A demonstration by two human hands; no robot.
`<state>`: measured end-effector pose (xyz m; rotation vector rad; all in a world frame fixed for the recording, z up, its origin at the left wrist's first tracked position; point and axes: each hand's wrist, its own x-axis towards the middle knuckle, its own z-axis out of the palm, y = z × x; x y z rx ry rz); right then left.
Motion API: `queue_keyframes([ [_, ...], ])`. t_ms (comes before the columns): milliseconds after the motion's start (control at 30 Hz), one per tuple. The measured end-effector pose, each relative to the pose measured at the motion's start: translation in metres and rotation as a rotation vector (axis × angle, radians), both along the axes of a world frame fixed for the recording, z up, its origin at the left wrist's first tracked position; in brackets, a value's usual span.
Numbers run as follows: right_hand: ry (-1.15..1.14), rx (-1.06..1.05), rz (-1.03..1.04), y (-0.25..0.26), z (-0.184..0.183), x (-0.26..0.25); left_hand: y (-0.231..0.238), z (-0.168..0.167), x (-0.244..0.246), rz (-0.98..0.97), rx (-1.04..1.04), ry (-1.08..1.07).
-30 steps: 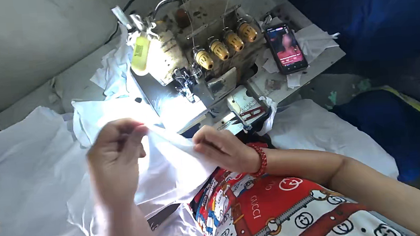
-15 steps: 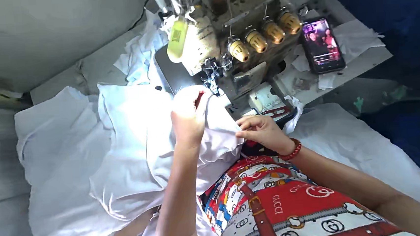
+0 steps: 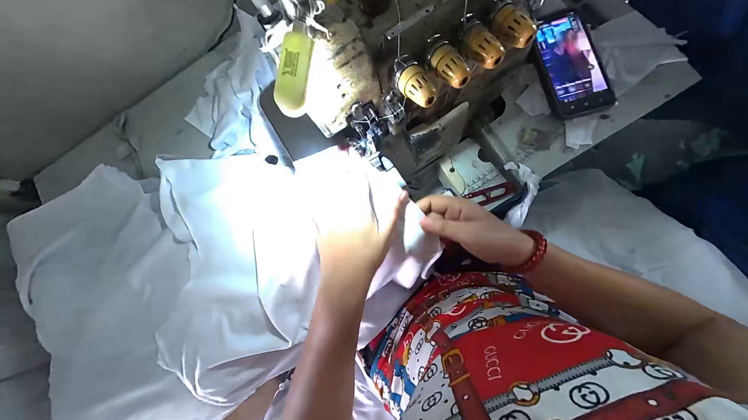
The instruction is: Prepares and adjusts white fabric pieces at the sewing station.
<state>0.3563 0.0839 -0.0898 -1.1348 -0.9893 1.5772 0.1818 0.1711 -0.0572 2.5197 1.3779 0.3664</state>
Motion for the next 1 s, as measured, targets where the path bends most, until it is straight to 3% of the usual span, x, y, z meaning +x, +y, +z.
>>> queue_keyframes([
  [200,0.015,0.011,-0.043,0.006,0.003,0.0,0.03,-0.004,0.007,-0.02,-0.013,-0.102],
  [400,0.018,0.005,-0.011,0.001,0.004,-0.013,0.057,0.017,-0.013,-0.052,-0.312,-0.152],
  [533,-0.018,0.038,-0.051,0.016,0.009,-0.01,0.082,0.026,-0.018,-0.024,-0.338,-0.135],
  [700,-0.024,0.031,-0.027,0.006,0.009,-0.011,0.003,0.003,-0.029,-0.007,0.104,-0.451],
  [833,-0.024,0.008,0.02,-0.03,-0.004,-0.014,-0.079,-0.038,-0.019,-0.065,-0.161,-0.506],
  [1000,-0.095,-0.077,0.067,-0.068,-0.022,-0.012,-0.121,-0.08,-0.022,-0.035,-0.327,-0.694],
])
